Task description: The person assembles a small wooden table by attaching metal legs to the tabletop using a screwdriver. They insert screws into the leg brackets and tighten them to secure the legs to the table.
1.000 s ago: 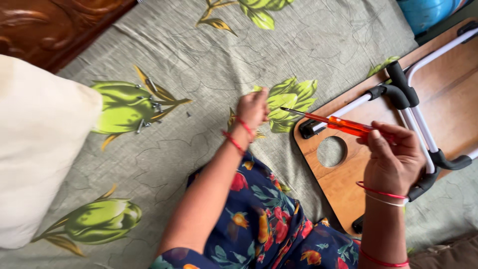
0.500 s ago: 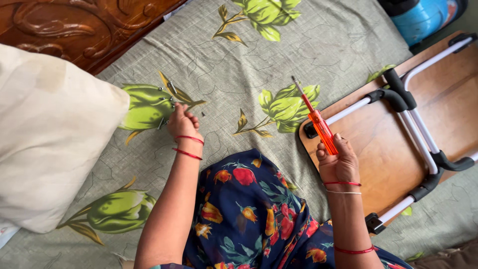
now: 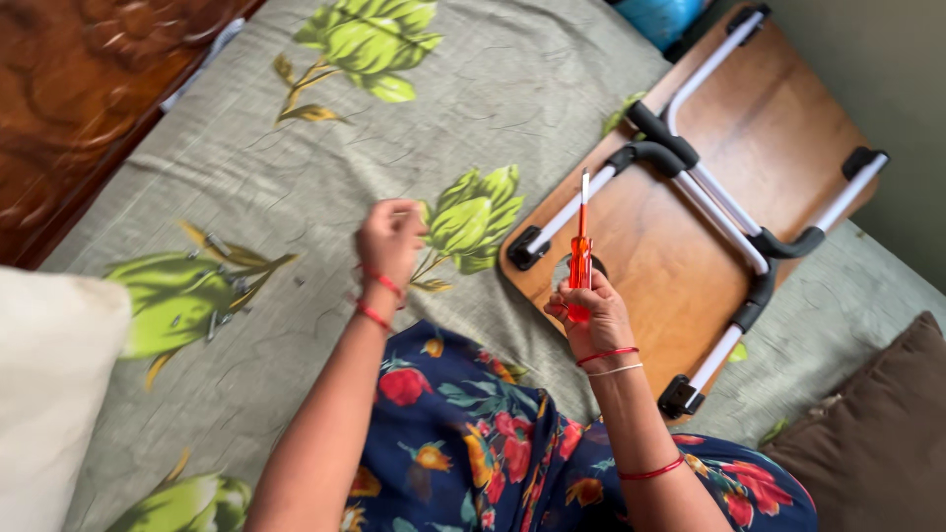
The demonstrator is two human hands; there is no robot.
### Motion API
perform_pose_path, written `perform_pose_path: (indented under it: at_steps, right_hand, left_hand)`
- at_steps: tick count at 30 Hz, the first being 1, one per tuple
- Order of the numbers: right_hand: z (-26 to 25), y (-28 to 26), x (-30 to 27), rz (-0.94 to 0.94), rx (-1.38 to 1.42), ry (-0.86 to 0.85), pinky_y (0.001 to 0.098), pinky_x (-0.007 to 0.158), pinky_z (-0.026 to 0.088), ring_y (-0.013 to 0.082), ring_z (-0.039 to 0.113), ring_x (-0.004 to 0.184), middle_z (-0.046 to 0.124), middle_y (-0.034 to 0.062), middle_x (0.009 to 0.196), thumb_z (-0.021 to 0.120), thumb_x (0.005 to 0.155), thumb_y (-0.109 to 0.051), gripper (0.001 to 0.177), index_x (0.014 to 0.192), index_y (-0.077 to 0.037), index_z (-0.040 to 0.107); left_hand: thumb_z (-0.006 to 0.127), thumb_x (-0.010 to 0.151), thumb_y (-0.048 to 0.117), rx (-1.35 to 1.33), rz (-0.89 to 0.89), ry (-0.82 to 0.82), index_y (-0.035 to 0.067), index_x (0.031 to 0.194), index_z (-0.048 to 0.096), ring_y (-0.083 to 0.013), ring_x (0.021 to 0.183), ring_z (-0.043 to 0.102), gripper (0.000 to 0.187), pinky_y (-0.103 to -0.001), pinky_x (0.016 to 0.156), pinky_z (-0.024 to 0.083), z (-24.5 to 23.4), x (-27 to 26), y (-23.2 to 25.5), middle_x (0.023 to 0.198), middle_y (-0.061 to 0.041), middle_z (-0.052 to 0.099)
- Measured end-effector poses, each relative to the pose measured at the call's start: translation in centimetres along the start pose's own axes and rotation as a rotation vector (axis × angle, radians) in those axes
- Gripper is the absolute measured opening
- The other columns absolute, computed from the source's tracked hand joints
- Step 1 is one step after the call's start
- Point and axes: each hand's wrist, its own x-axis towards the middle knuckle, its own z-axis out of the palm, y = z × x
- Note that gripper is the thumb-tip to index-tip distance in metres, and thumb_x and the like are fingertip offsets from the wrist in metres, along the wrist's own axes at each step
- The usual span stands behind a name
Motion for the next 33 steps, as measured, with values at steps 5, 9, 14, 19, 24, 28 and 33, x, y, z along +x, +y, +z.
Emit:
perform_pose_path:
  at_steps: [5, 9, 14, 19, 24, 28, 33]
  right_hand:
    - [-4.8, -0.8, 0.7, -0.109, -0.17, 0.321, 0.0356, 0.064, 0.053, 0.0176, 0.061, 0.063, 0.062, 0.0056, 0.079, 0.075, 0.09, -0.009, 0.022, 0.105, -0.006, 0.06]
    - [-9.5, -2.2, 0.6, -0.283, -0.219, 0.492, 0.0309, 0.068, 0.054, 0.0128, 0.066, 0.071, 0.068, 0.0031, 0.08, 0.072, 0.093, -0.019, 0.017, 0.1, -0.008, 0.061]
    - [-13.9, -2.5, 1.4, -0.338, -0.327, 0.626, 0.0226, 0.076, 0.041, 0.0043, 0.053, 0.085, 0.068, -0.0043, 0.101, 0.07, 0.1, -0.021, 0.019, 0.114, -0.009, 0.067]
    - [-14.7, -2.6, 1.9, -0.416, -0.403, 0.587, 0.0219, 0.089, 0.046, 0.0035, 0.057, 0.097, 0.067, -0.0048, 0.108, 0.067, 0.1, -0.02, 0.027, 0.123, -0.005, 0.066]
    - [-14.5, -5.3, 2.1, -0.481, -0.479, 0.522, 0.0228, 0.094, 0.045, 0.006, 0.057, 0.103, 0.066, -0.0013, 0.114, 0.064, 0.104, -0.021, 0.03, 0.13, -0.006, 0.064]
    - [-14.2, -5.7, 1.9, -0.454, -0.676, 0.541, 0.0322, 0.103, 0.04, 0.0154, 0.055, 0.109, 0.064, 0.0066, 0.122, 0.067, 0.1, -0.026, 0.041, 0.137, -0.009, 0.062]
    - [-12.4, -5.7, 2.1, -0.552, -0.949, 0.464, 0.0524, 0.119, -0.009, 0.0343, 0.016, 0.158, 0.04, 0.0223, 0.162, 0.063, 0.101, -0.03, 0.068, 0.16, -0.009, 0.036]
  left_hand:
    - [0.079, 0.087, 0.04, 0.409, 0.001, -0.24, 0.002, 0.11, 0.073, -0.0152, 0.083, 0.076, 0.045, -0.032, 0.075, 0.06, 11.1, 1.4, -1.5, 0.095, -0.011, 0.08]
    - [0.081, 0.082, 0.048, 0.551, 0.023, -0.347, 0.003, 0.117, 0.068, -0.0244, 0.088, 0.075, 0.058, -0.038, 0.078, 0.059, 17.5, 2.4, -2.7, 0.1, -0.012, 0.075]
    - [0.071, 0.084, 0.056, 0.767, -0.011, -0.346, 0.009, 0.117, 0.071, -0.0317, 0.095, 0.073, 0.058, -0.043, 0.084, 0.056, 20.5, 4.2, -3.1, 0.099, -0.013, 0.077]
    - [0.069, 0.088, 0.065, 0.855, -0.179, -0.427, 0.001, 0.096, 0.078, -0.0282, 0.084, 0.073, 0.065, -0.039, 0.079, 0.056, 21.3, 5.2, -2.1, 0.088, -0.016, 0.077]
    - [0.071, 0.094, 0.06, 0.716, -0.443, -0.801, -0.008, 0.095, 0.076, -0.0194, 0.076, 0.062, 0.068, -0.035, 0.067, 0.049, 22.7, 4.8, -1.8, 0.086, -0.017, 0.073]
    - [0.07, 0.093, 0.044, 0.206, -0.513, -0.831, 0.001, 0.105, 0.08, -0.0056, 0.085, 0.063, 0.046, -0.023, 0.076, 0.051, 23.1, 3.4, -3.4, 0.098, -0.001, 0.075]
    - [0.069, 0.096, 0.04, 0.136, -0.381, -0.848, -0.001, 0.102, 0.078, -0.0064, 0.081, 0.062, 0.042, -0.025, 0.071, 0.051, 23.6, 2.4, -2.5, 0.092, 0.0, 0.074]
